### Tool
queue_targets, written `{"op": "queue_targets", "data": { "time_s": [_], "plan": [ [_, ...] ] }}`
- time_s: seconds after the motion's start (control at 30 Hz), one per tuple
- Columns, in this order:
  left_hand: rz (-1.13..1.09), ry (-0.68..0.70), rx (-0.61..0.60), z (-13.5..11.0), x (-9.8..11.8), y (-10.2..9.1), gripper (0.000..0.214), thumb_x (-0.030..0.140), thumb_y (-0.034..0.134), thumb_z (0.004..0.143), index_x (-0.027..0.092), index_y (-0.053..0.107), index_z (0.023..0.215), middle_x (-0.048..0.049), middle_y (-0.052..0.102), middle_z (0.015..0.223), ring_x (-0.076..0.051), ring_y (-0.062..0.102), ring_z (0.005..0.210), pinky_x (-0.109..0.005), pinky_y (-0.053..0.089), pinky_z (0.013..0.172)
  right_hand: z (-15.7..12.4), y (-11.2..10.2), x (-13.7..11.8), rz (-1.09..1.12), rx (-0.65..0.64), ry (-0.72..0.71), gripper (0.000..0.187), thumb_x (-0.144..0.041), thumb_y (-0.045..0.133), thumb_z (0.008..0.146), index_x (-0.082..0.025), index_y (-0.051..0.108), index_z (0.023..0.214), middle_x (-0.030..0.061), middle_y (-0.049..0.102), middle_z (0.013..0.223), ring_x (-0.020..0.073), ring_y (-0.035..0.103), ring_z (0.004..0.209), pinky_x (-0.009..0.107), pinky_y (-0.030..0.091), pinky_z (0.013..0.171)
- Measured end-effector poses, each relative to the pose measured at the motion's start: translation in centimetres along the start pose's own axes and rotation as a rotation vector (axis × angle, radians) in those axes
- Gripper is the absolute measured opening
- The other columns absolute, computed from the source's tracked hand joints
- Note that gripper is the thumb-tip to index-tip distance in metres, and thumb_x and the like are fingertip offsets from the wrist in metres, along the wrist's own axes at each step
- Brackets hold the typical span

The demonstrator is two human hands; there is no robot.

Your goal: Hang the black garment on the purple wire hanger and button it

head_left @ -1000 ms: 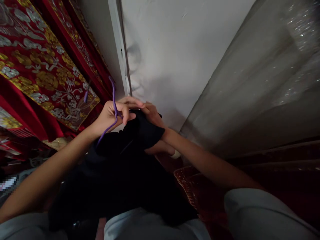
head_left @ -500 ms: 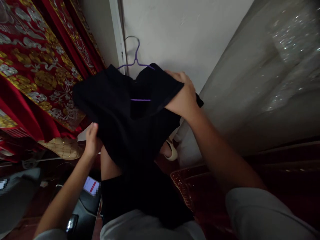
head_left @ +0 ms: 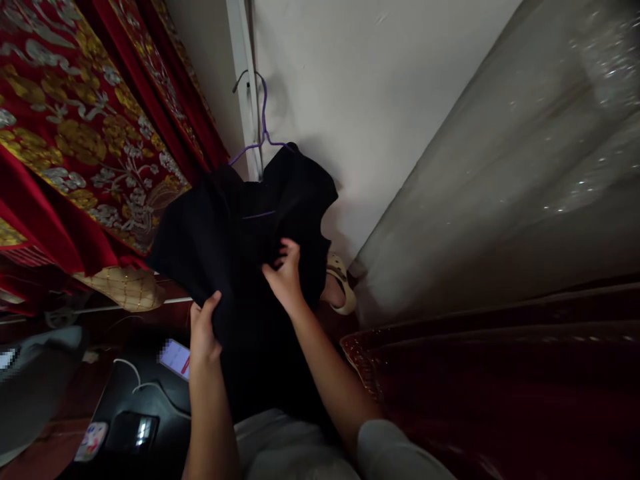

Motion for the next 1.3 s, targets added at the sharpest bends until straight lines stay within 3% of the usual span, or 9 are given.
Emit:
{"op": "queue_targets", "data": {
  "time_s": [0.07,0.13,0.23,0.3,0.43,0.5,0.7,0.87,1.3],
  "plan": [
    [-0.019,0.052,0.025,0.3,-0.1,-0.1,0.041,0.040,0.090,0.066,0.015,0.070,0.091,-0.0035,0.073,0.085,-0.019,0.071,0.079,-0.033,0.058,0.086,-2.1,0.1,1.6,0.027,-0.076,0.182,0.038,-0.031,0.060,0.068,-0.020,0.052,0.103,0.0022,0.056,0.090,0.0144,0.050,0.072,0.029,0.048,0.067],
    [-0.047,0.304,0.130,0.4,0.1,-0.2,0.038,0.034,0.088,0.071,0.017,0.069,0.099,-0.0028,0.071,0.097,-0.018,0.069,0.095,-0.030,0.054,0.095,-3.2,-1.8,1.9,0.002,-0.175,0.300,0.020,-0.037,0.058,0.071,-0.022,0.047,0.078,-0.0042,0.046,0.066,0.0130,0.044,0.062,0.026,0.040,0.059],
    [-0.029,0.730,0.338,-0.3,0.1,0.2,0.036,0.022,0.083,0.077,0.023,0.065,0.108,-0.0005,0.064,0.112,-0.016,0.062,0.112,-0.028,0.048,0.103,-3.2,-5.6,0.7,-0.071,-0.335,0.360,0.027,-0.043,0.058,0.073,-0.023,0.042,0.064,-0.0046,0.043,0.055,0.0129,0.044,0.057,0.026,0.033,0.056],
    [0.053,0.822,0.319,-1.3,-0.4,1.0,0.027,0.019,0.079,0.083,0.023,0.064,0.105,-0.0007,0.062,0.112,-0.016,0.060,0.114,-0.028,0.048,0.102,-2.9,-7.3,-0.5,-0.094,-0.400,0.361,0.028,-0.043,0.059,0.074,-0.022,0.045,0.061,-0.0019,0.052,0.056,0.0137,0.049,0.058,0.026,0.033,0.056],
    [0.273,0.484,-0.352,-3.0,-2.8,3.7,0.022,0.021,0.076,0.086,0.021,0.069,0.107,-0.0046,0.069,0.104,-0.018,0.067,0.100,-0.029,0.055,0.093,-3.4,-7.2,-2.3,-0.040,-0.465,0.345,0.030,-0.044,0.058,0.080,-0.022,0.049,0.062,-0.0002,0.057,0.059,0.0140,0.051,0.058,0.027,0.037,0.058],
    [0.311,0.303,-0.572,-3.5,-4.0,4.6,0.027,0.022,0.075,0.087,0.019,0.069,0.113,-0.0078,0.072,0.107,-0.021,0.071,0.101,-0.031,0.057,0.092,-4.1,-6.2,-2.8,0.020,-0.460,0.319,0.033,-0.046,0.058,0.084,-0.021,0.050,0.064,-0.0017,0.053,0.059,0.0135,0.049,0.058,0.027,0.037,0.057],
    [0.351,0.363,-0.454,-3.0,-3.9,4.6,0.012,0.028,0.071,0.091,0.016,0.069,0.090,-0.0039,0.071,0.083,-0.017,0.071,0.079,-0.024,0.056,0.073,-5.4,-4.5,-3.8,0.224,-0.464,0.240,0.039,-0.053,0.066,0.087,-0.021,0.049,0.072,-0.0045,0.047,0.061,0.0108,0.044,0.056,0.025,0.035,0.053],
    [0.396,0.386,-0.404,-3.1,-3.1,4.5,0.012,0.027,0.070,0.090,0.016,0.068,0.089,-0.0031,0.070,0.081,-0.016,0.069,0.075,-0.022,0.055,0.071,-5.2,-4.9,-3.9,0.141,-0.561,0.109,0.022,-0.042,0.064,0.094,-0.021,0.058,0.098,-0.0017,0.061,0.076,0.0128,0.057,0.067,0.025,0.042,0.061],
    [0.488,0.494,-0.455,-4.3,-2.6,4.7,0.011,0.027,0.068,0.096,0.020,0.076,0.097,-0.0048,0.067,0.090,-0.018,0.065,0.083,-0.026,0.051,0.075,-5.4,-5.7,-1.2,0.044,-0.310,-0.166,0.016,-0.038,0.057,0.098,-0.024,0.064,0.096,0.0034,0.069,0.088,0.0185,0.066,0.080,0.033,0.053,0.077]
  ]
}}
Point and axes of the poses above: each hand's wrist, its own z-axis towards the middle knuckle, its own y-axis out of the palm, x = y × z, the point moved 1 cm from there along z, towards the middle knuckle
